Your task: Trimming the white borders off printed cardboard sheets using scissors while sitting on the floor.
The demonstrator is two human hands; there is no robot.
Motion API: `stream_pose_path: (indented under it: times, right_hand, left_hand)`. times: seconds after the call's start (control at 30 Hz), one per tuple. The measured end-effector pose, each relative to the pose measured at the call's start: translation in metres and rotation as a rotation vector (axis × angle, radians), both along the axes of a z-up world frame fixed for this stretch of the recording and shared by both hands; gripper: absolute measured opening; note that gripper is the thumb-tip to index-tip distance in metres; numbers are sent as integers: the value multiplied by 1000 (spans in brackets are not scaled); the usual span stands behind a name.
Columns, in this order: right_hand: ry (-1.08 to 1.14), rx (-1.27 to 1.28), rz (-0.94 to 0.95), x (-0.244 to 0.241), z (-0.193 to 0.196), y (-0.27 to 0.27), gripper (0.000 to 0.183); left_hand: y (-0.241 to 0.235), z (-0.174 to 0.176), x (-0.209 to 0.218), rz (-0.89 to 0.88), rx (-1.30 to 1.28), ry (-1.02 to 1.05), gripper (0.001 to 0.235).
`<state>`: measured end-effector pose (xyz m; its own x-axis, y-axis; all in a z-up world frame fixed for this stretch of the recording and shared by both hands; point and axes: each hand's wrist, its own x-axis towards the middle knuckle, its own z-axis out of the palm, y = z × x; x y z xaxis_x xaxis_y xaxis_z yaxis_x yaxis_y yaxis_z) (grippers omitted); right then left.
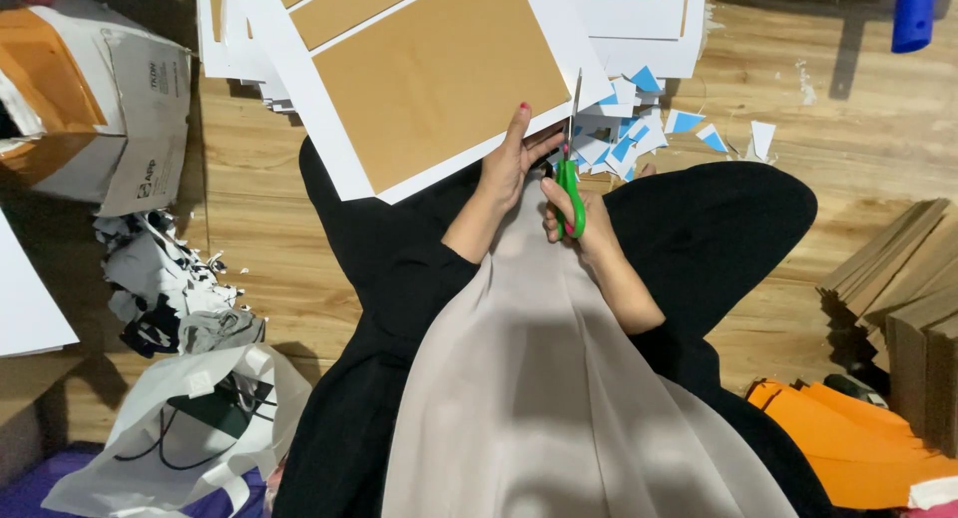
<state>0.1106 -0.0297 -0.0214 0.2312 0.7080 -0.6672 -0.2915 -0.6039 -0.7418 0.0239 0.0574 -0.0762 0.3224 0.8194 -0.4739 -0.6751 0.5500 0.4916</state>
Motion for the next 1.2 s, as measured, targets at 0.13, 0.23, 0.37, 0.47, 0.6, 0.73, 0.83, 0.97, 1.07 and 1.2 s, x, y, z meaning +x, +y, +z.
stream_pose_path:
  times: [0.13,0.23,0.37,0.47,0.6,0.73,0.83,0.97,1.07,1.2]
  right_hand:
    - [6,28,-4,0,-5,-1,43]
    - [14,36,-14,-1,-2,0,43]
    - [28,45,-40,-3,0,0,44]
    - [22,57,-44,-3,-3,1,45]
    - [24,68,-63,-5,2,2,45]
    - [7,65,-59,-4,2,3,45]
    - [21,61,-66,-4,0,3,46]
    - [31,64,-68,-3,-5,2,46]
    - [26,58,-59,-3,5,5,45]
    - [23,49,-41,0,3,8,44]
  left_hand:
    - [1,6,-1,-2,-1,14,57]
    - [1,9,-1,-4,-1,20,57]
    - [0,4,-1,1,-4,16,57]
    - [1,-2,1,23,-14,0,55]
    - [0,-10,2,45,-22,-4,53]
    - [0,-13,4,54,-22,8,54]
    - [0,-17,4,52,-16,-9,47]
    - [0,-17,5,58,-18,-7,45]
    - [-2,-14,5,56,-23,6,44]
    - [-7,-23,5,0,1,43,41]
